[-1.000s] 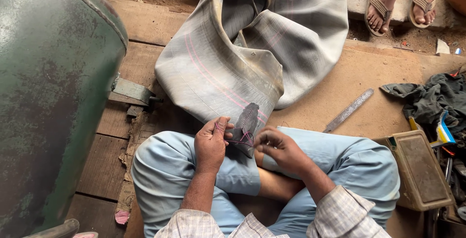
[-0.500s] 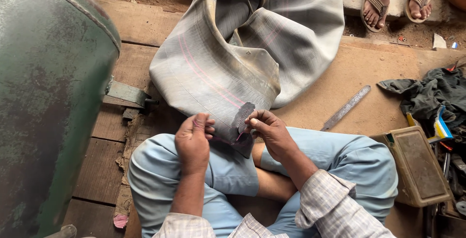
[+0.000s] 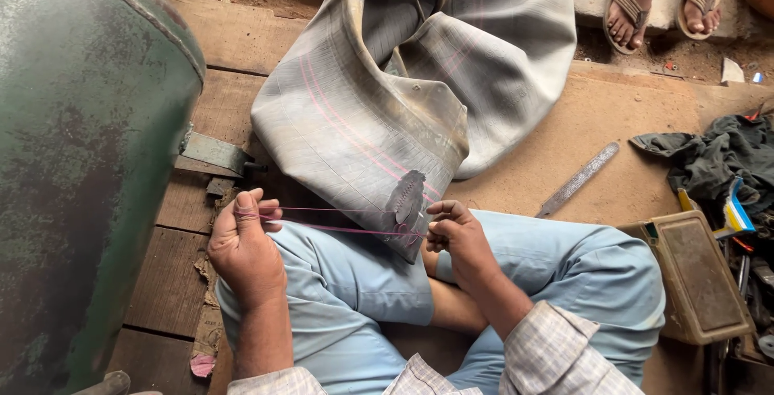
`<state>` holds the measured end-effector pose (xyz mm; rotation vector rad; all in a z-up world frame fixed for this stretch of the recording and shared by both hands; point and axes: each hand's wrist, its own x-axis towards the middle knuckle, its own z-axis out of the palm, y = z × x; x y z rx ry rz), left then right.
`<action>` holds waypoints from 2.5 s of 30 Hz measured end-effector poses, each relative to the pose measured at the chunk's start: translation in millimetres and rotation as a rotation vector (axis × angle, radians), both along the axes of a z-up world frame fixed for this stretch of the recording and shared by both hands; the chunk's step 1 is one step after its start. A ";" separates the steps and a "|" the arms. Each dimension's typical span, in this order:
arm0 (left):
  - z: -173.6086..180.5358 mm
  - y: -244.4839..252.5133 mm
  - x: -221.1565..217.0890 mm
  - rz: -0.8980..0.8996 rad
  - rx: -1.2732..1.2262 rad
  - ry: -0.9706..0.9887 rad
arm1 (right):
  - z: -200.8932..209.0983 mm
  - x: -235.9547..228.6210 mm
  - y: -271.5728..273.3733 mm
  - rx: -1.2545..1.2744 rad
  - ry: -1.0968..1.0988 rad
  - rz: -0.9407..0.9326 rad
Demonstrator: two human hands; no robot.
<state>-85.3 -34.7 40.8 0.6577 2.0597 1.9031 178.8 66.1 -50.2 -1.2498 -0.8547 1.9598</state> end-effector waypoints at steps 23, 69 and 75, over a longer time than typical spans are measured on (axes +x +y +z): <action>-13.0 63.4 -16.6 -0.288 -0.122 -0.044 | 20.7 -36.3 -43.7 1.474 -1.021 0.388; 35.3 85.3 108.5 -0.700 0.104 0.221 | 107.3 56.4 95.9 0.324 0.343 0.021; 40.3 116.4 148.3 -0.994 0.072 -0.091 | 144.6 52.9 83.3 0.515 0.206 0.110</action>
